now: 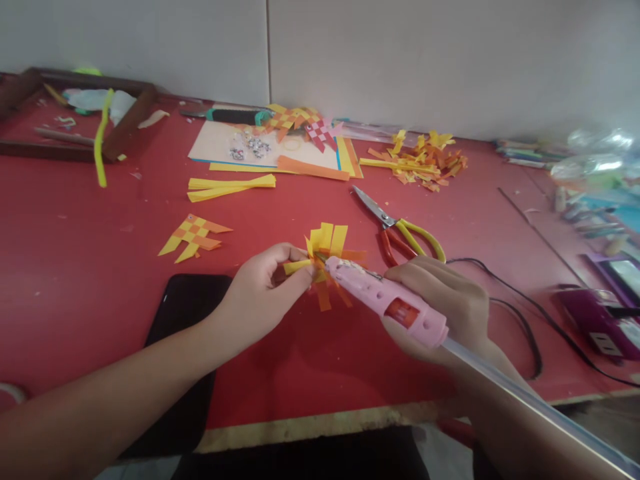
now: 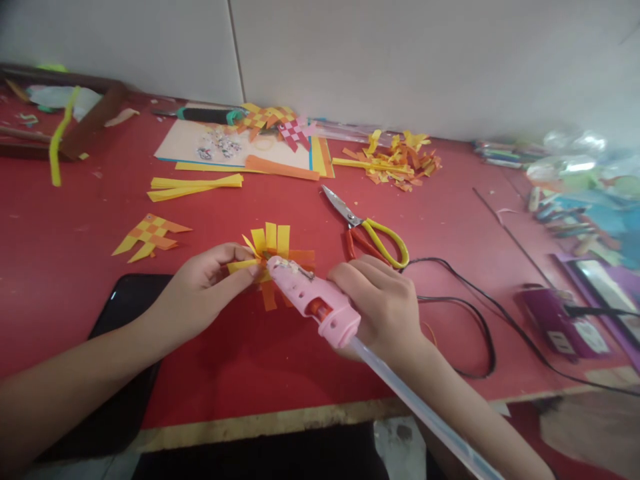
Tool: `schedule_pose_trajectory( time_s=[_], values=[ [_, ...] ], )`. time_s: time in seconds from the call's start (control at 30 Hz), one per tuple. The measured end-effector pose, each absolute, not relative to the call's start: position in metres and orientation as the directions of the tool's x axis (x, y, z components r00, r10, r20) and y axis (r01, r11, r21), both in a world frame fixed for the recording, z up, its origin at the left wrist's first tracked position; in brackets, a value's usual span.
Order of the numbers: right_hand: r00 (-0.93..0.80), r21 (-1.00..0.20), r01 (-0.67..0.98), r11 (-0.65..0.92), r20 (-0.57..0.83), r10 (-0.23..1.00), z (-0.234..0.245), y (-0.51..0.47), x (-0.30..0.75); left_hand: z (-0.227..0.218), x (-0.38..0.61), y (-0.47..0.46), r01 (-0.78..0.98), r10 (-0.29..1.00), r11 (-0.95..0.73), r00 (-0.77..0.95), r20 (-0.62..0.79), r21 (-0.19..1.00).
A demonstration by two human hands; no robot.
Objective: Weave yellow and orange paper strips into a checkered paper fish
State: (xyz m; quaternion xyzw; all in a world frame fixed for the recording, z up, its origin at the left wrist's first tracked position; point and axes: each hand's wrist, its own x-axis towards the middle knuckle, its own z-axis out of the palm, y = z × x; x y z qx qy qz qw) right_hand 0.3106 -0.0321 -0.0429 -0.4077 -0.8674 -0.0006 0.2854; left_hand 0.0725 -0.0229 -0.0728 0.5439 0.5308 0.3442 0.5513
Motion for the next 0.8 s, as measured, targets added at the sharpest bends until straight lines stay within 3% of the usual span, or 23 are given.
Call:
schedule_pose_trajectory(
  time_s=[0.8],
  values=[
    [-0.414, -0.275, 0.745, 0.608, 0.525, 0.744, -0.0386, -0.0321, 0.3116, -0.0743, 0.0717, -0.0219, 0.154, 0.968, 0.188, 0.137, -0.209, 0.97]
  ],
)
